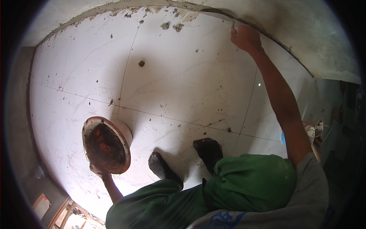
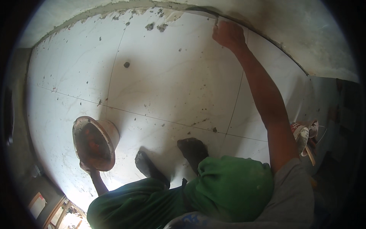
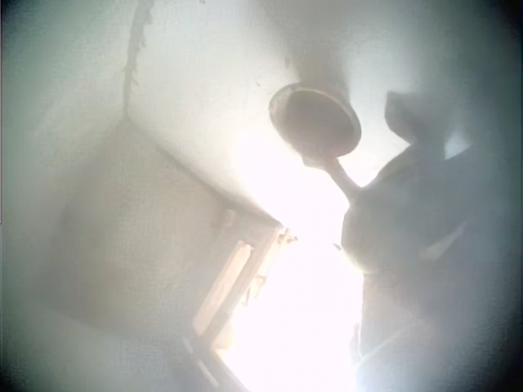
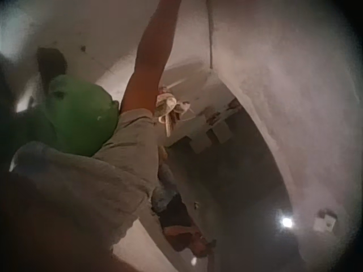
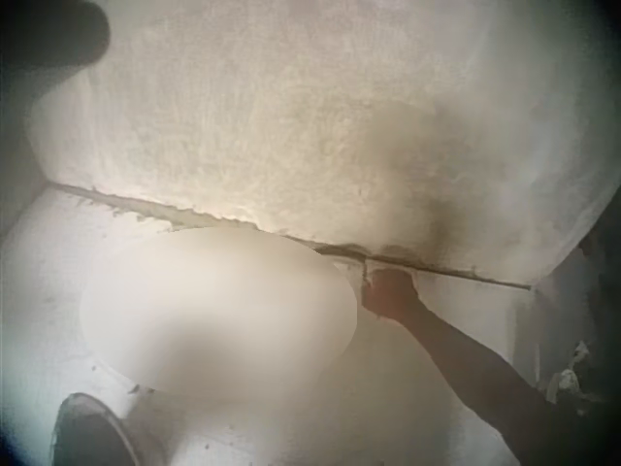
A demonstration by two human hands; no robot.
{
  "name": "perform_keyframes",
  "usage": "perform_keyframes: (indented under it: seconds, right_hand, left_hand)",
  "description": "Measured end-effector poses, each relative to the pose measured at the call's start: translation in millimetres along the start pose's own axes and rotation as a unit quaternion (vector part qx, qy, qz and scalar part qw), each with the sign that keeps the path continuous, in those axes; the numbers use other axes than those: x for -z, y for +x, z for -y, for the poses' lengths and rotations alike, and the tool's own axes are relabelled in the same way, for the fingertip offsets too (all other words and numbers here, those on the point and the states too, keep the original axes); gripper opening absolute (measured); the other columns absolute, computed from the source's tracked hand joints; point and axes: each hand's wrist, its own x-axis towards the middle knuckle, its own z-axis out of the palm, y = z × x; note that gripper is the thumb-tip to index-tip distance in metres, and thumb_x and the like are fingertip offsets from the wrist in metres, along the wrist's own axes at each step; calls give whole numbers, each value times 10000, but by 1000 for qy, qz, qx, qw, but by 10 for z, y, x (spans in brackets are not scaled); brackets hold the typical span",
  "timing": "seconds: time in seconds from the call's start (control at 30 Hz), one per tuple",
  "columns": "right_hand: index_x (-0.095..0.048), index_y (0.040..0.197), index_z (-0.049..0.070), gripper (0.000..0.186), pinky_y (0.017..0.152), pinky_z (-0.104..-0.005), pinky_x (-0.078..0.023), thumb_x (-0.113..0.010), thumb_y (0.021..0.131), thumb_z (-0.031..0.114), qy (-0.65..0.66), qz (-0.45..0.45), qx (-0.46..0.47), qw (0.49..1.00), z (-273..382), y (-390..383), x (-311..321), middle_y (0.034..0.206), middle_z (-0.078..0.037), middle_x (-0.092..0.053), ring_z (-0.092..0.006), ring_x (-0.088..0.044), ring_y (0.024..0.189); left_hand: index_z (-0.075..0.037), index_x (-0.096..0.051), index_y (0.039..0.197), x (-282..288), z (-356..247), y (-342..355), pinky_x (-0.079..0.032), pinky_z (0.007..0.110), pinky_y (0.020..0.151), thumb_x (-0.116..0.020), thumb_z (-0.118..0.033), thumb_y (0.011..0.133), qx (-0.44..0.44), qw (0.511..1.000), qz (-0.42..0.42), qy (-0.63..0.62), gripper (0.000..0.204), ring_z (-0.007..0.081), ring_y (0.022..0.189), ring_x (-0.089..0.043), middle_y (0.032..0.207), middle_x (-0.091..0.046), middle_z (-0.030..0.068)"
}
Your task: The person applies mortar to the joint between the floor tiles and the wall using a trowel. They scoop mortar from a bucket and smooth it along the edge of the wall.
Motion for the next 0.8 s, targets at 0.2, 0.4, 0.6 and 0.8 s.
perform_keyframes:
  seconds: [0.2,0.4,0.6,0.8]
  right_hand:
    - [-750,910,19,369,881,-547,-565,-596,978,347,21,7,-10,1000,63,31,111,892,-250,-742,-439,-728,912]
    - [-736,830,29,378,851,-547,-563,-586,967,348,75,52,62,994,616,-321,67,847,-254,-722,-443,-709,859]
    - [-716,816,9,387,848,-541,-559,-581,964,339,48,105,49,992,680,-202,248,849,-249,-719,-441,-706,864]
    - [-695,822,-8,364,842,-534,-559,-599,959,315,26,44,157,986,988,-30,-56,869,-247,-719,-425,-704,854]
  left_hand:
    - [60,-702,1210,-636,246,-1505,-596,395,747,-609,-601,1031,-305,896,214,243,691,243,835,-680,1011,-731,147]
    - [52,-721,1129,-422,169,-1316,-589,390,721,-622,-582,1028,-350,875,256,216,649,235,811,-672,976,-722,144]
    - [52,-723,1114,-525,191,-1429,-592,389,726,-622,-577,1029,-314,892,222,236,643,236,813,-676,981,-725,146]
    - [59,-727,1109,-232,208,-931,-580,392,724,-615,-567,1035,-359,861,242,266,641,248,810,-672,978,-726,148]
